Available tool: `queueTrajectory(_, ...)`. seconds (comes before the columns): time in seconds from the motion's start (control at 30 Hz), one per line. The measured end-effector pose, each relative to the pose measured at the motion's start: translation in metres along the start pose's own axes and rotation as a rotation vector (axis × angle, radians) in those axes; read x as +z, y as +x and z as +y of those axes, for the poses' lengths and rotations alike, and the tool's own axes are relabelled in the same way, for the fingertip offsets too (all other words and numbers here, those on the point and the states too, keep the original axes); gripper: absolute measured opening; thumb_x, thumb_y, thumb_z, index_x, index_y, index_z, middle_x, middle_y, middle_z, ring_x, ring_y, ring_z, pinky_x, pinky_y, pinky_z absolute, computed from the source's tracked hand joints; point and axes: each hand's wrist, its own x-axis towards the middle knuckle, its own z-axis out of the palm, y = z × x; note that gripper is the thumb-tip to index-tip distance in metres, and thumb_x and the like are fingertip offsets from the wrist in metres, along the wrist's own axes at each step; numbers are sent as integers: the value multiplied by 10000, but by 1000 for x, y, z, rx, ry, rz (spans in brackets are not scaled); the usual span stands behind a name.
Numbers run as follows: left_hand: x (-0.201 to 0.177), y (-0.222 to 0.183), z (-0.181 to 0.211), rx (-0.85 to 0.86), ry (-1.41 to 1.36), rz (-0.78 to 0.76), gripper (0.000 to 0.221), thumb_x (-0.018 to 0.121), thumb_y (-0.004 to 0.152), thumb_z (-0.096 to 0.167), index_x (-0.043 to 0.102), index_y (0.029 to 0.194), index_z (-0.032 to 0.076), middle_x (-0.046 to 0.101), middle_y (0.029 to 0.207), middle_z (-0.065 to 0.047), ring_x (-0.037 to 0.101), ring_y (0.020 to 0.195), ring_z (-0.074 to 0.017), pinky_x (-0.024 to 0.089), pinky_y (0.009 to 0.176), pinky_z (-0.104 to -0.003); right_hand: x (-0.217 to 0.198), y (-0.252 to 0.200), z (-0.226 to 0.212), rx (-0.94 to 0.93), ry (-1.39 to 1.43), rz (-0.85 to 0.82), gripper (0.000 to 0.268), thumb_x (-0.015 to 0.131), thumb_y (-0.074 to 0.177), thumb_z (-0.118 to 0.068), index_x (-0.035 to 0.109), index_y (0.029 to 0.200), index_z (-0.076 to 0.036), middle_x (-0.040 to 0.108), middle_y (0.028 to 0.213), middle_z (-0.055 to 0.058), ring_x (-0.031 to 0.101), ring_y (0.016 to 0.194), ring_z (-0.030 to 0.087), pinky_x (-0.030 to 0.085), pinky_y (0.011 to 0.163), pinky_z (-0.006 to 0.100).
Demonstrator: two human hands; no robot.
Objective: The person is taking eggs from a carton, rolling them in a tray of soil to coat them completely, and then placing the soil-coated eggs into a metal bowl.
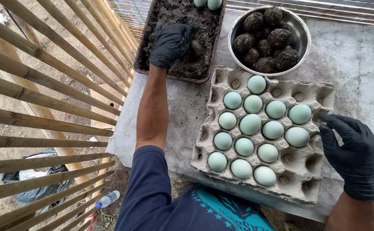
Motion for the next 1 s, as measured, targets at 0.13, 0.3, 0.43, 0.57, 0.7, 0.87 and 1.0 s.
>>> queueTrajectory(0.13,-65,6,37,-194,-445,-136,490,554,970,654,735,774,244,703,725,99,679,744,-121,308,956,-455,-1,-1,-1,19,12,-15,251,738,1131,-42,778,1378,-65,746,1296,153,706,1141,348,554,1012,447)
queueTrajectory(0.3,-59,3,32,-275,-235,-448,673,763,734,702,727,1249,269,735,1231,15,633,1210,-243,87,1111,-596,1,0,-2,13,21,0,231,763,1131,-43,786,1361,-57,752,1302,151,712,1151,345,559,1006,448)
queueTrajectory(0.43,-50,4,42,-254,-205,-526,215,812,760,430,668,775,271,688,801,117,675,932,-185,34,1104,-713,-2,2,-3,13,15,-8,232,744,1134,-36,781,1363,-56,748,1284,158,707,1132,347,556,1006,449)
queueTrajectory(0.57,-24,-2,35,-160,-175,-356,133,704,763,272,617,762,173,618,699,0,561,670,-219,429,655,-430,0,1,-1,8,4,1,229,762,1127,-44,790,1354,-54,756,1310,143,720,1152,340,568,1001,449)
queueTrajectory(0.7,-18,-1,36,-181,-91,-310,260,724,669,400,589,764,200,632,738,44,644,773,-255,180,1087,-687,-1,1,-2,-1,16,0,231,756,1124,-33,783,1353,-54,752,1301,152,717,1143,345,563,1006,450)
queueTrajectory(0.87,-22,3,29,-191,-172,-443,354,813,716,379,603,877,144,613,812,-58,553,743,-268,397,672,-469,-2,1,-3,11,21,2,229,750,1128,-32,786,1353,-54,748,1299,151,713,1156,345,562,1013,452)
queueTrajectory(1.0,-29,2,22,-160,-264,-439,257,804,729,251,640,883,125,609,780,-50,531,702,-237,394,562,-428,-1,2,-3,12,28,-4,214,749,1133,-32,786,1343,-48,748,1289,159,713,1146,350,561,1010,455)
